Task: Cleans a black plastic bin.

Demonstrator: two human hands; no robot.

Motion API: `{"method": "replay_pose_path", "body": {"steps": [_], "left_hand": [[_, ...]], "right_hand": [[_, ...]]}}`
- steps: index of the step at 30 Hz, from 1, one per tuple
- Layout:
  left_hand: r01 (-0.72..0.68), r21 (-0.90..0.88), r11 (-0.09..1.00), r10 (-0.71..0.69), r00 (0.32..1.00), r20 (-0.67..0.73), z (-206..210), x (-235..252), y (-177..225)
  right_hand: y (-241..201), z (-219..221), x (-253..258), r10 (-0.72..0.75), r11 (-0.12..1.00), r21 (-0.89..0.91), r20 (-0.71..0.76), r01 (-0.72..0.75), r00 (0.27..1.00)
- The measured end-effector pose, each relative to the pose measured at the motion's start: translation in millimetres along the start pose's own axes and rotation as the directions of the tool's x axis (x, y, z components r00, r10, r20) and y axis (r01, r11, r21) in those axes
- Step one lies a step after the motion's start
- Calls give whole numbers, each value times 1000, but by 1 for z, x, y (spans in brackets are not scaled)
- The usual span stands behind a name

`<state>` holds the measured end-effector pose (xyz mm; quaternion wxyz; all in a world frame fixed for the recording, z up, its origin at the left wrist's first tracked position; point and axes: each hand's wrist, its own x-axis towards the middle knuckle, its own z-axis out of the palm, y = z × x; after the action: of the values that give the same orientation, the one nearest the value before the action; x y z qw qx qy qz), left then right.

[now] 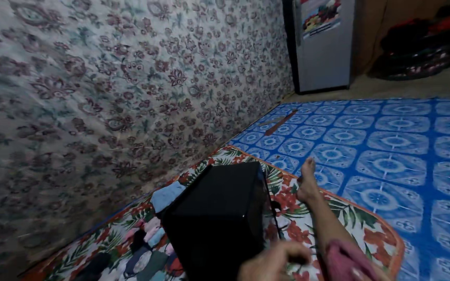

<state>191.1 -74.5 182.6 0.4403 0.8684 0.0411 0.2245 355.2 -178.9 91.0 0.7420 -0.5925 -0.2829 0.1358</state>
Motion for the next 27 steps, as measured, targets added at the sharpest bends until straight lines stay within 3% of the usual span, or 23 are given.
{"method": "replay_pose_path", "body": {"steps": [2, 4, 6, 8, 9, 11, 13, 15, 17, 18, 20, 22, 25, 27], "left_hand": [[25, 425, 905, 75, 973, -218, -40, 29, 11], [256, 700, 667, -7, 941, -339, -85, 60, -1], [515, 705, 488, -312, 857, -409, -116, 84, -19], [669, 651, 358, -580, 706, -407, -136, 100, -39], [695, 644, 322, -640, 660, -393, -142, 103, -50], [704, 631, 325, -674, 641, -368, -153, 101, -64], [695, 615, 373, -667, 661, -343, -164, 94, -74], [687, 579, 439, -639, 692, -336, -175, 86, -84], [689, 541, 482, -627, 702, -337, -183, 80, -93], [698, 524, 489, -633, 697, -338, -186, 78, -95], [714, 503, 487, -645, 682, -344, -190, 75, -97], [727, 478, 493, -652, 672, -350, -193, 74, -100], [741, 411, 530, -655, 666, -357, -202, 66, -106], [744, 375, 553, -650, 666, -365, -212, 57, -114]], "right_hand": [[45, -4, 14, -137, 990, 14, -145, 141, 980], [37, 5, 6, -5, 1000, 6, -194, 6, 981], [25, 39, 9, -38, 997, 53, -205, 50, 978], [25, 82, 11, -241, 962, 90, -165, 258, 956], [25, 100, 9, -346, 930, 93, -106, 356, 932], [19, 122, 13, -486, 874, 9, 49, 487, 872], [-20, 114, 38, -478, 865, -93, 143, 493, 867], [-77, 97, 59, -350, 913, -139, 219, 384, 911], [-99, 94, 78, -145, 976, -129, 211, 174, 967], [-97, 98, 84, -42, 985, -149, 250, 81, 967], [-93, 109, 93, 143, 958, -286, 409, -22, 901], [-75, 121, 94, 213, 947, -311, 403, -86, 890], [-43, 127, 75, 183, 953, -299, 415, -56, 891], [-55, 118, 51, 32, 972, -231, 266, 32, 963]]}}
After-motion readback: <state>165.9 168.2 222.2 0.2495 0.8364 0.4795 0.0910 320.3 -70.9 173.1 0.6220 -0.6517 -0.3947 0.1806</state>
